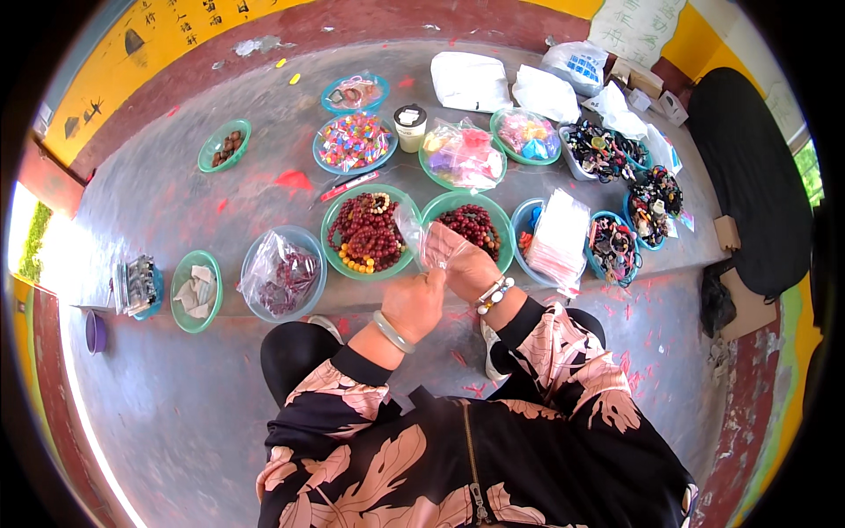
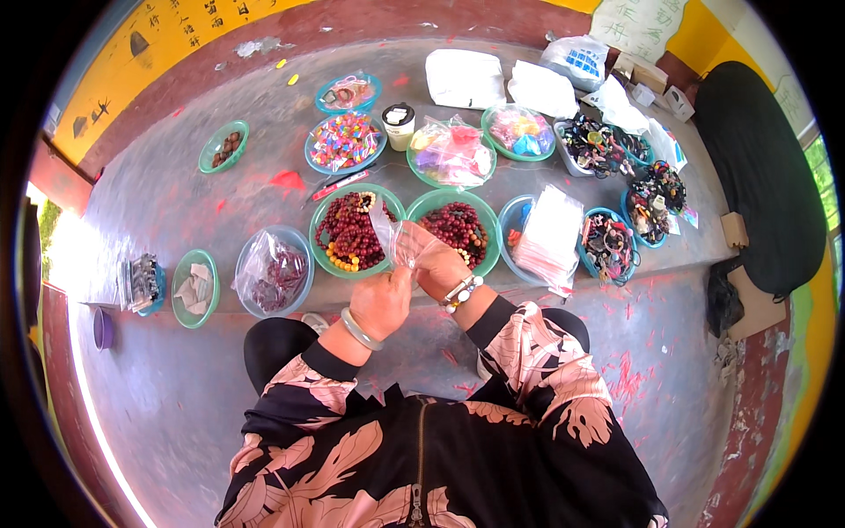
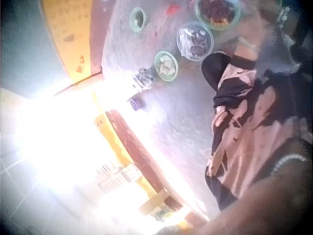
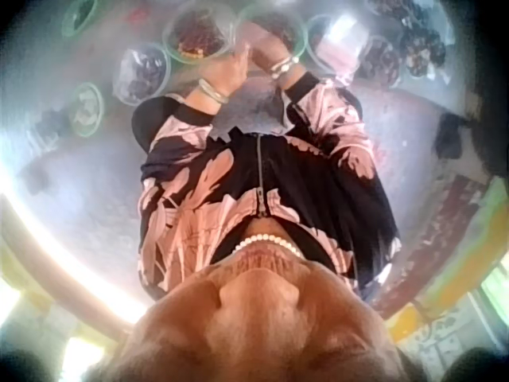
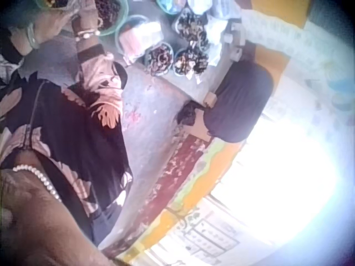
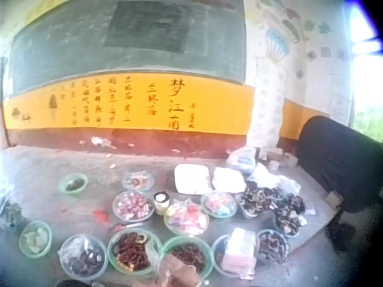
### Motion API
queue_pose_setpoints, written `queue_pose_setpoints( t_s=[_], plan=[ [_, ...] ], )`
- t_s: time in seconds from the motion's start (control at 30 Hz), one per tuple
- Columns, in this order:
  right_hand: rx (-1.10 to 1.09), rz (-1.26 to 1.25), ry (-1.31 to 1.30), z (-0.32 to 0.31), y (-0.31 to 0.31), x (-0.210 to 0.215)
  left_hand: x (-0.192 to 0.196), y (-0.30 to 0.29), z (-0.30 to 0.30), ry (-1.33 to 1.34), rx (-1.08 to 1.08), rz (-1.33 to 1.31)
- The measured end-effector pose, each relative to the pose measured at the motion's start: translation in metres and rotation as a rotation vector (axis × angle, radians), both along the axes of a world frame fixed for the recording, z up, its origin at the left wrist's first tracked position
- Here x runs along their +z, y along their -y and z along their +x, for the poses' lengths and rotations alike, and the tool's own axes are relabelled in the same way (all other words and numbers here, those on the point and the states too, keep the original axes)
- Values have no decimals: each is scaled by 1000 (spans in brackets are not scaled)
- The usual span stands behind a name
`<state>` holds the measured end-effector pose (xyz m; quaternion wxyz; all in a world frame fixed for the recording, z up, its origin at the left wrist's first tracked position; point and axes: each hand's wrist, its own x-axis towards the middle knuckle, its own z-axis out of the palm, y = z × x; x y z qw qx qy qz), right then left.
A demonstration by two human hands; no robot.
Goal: The person sits on the floor and packs beaded bracelets from green bowls into small clear plastic bags. They repeatedly pick up a bracelet, place it into a bag, and set the bag aside on the floor.
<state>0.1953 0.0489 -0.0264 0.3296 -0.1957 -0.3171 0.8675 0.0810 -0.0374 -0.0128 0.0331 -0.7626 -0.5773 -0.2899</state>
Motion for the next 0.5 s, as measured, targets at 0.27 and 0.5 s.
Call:
queue_pose_setpoints(
  t_s=[0.27,0.5],
  plan=[
    [-69,1521,721,-4,-1,18,10,4,-2,160,-70,180],
    [-37,999,487,-2,-30,-29,5,3,9,340,-29,67]
  ],
)
